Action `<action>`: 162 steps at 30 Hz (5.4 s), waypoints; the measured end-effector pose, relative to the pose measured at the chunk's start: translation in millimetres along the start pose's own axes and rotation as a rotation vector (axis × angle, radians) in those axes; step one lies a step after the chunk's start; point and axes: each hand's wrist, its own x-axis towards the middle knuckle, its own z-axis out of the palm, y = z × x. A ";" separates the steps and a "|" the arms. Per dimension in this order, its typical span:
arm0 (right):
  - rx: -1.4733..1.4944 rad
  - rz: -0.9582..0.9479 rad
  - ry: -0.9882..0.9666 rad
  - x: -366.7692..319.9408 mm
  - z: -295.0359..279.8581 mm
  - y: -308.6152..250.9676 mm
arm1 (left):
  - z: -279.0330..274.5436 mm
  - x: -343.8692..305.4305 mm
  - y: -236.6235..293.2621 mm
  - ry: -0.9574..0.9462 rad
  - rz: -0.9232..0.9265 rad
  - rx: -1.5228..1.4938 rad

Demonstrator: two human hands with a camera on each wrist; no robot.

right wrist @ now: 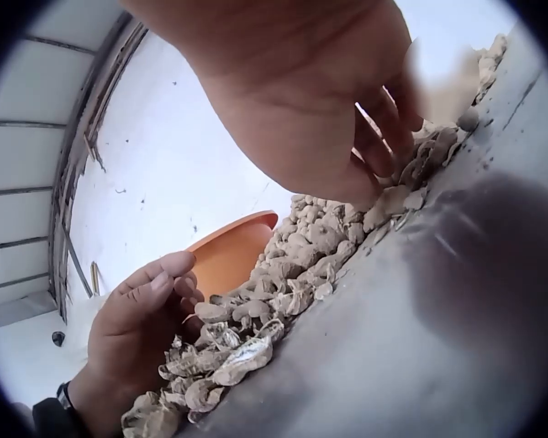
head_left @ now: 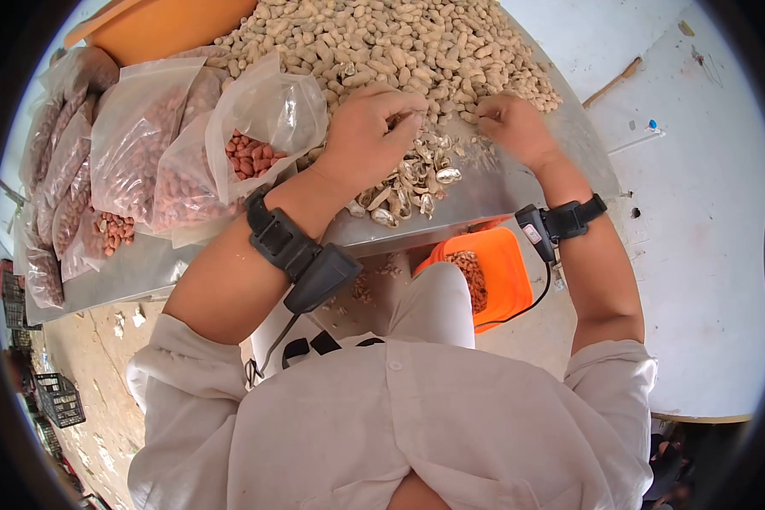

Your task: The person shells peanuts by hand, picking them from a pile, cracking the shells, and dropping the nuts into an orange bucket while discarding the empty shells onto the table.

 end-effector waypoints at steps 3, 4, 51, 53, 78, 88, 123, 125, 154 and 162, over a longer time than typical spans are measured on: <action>-0.228 -0.030 0.022 4.6 11.7 -3.5 | -1.4 -0.2 2.3 -0.011 -0.025 -0.011; -0.222 -0.011 0.011 5.9 12.8 -6.0 | -1.0 0.0 1.7 -0.009 -0.027 -0.029; 1.382 0.026 0.134 -17.8 31.7 -112.2 | -2.7 2.9 20.8 -0.027 -0.476 -0.893; 1.317 -0.003 0.253 -18.1 36.9 -122.0 | -3.3 3.1 26.0 0.007 -0.498 -0.971; 2.108 0.596 0.078 -6.4 38.7 -129.0 | -11.1 4.7 21.2 0.012 0.031 -0.074; 2.145 0.626 0.094 -11.1 39.2 -128.4 | -9.1 5.5 16.3 0.003 0.122 -0.119; 2.109 0.436 0.074 -27.2 35.6 -121.3 | -5.3 2.2 9.0 0.082 -0.090 -0.201; 2.066 0.421 0.087 -28.7 32.8 -119.9 | -5.1 2.3 10.4 0.075 -0.082 -0.237; -0.262 0.267 -0.047 19.0 1.2 30.9 | -6.8 2.3 16.5 -0.023 -0.011 -0.117; 0.266 0.220 0.067 10.9 -19.5 8.9 | -3.4 0.3 10.1 0.023 -0.141 -0.254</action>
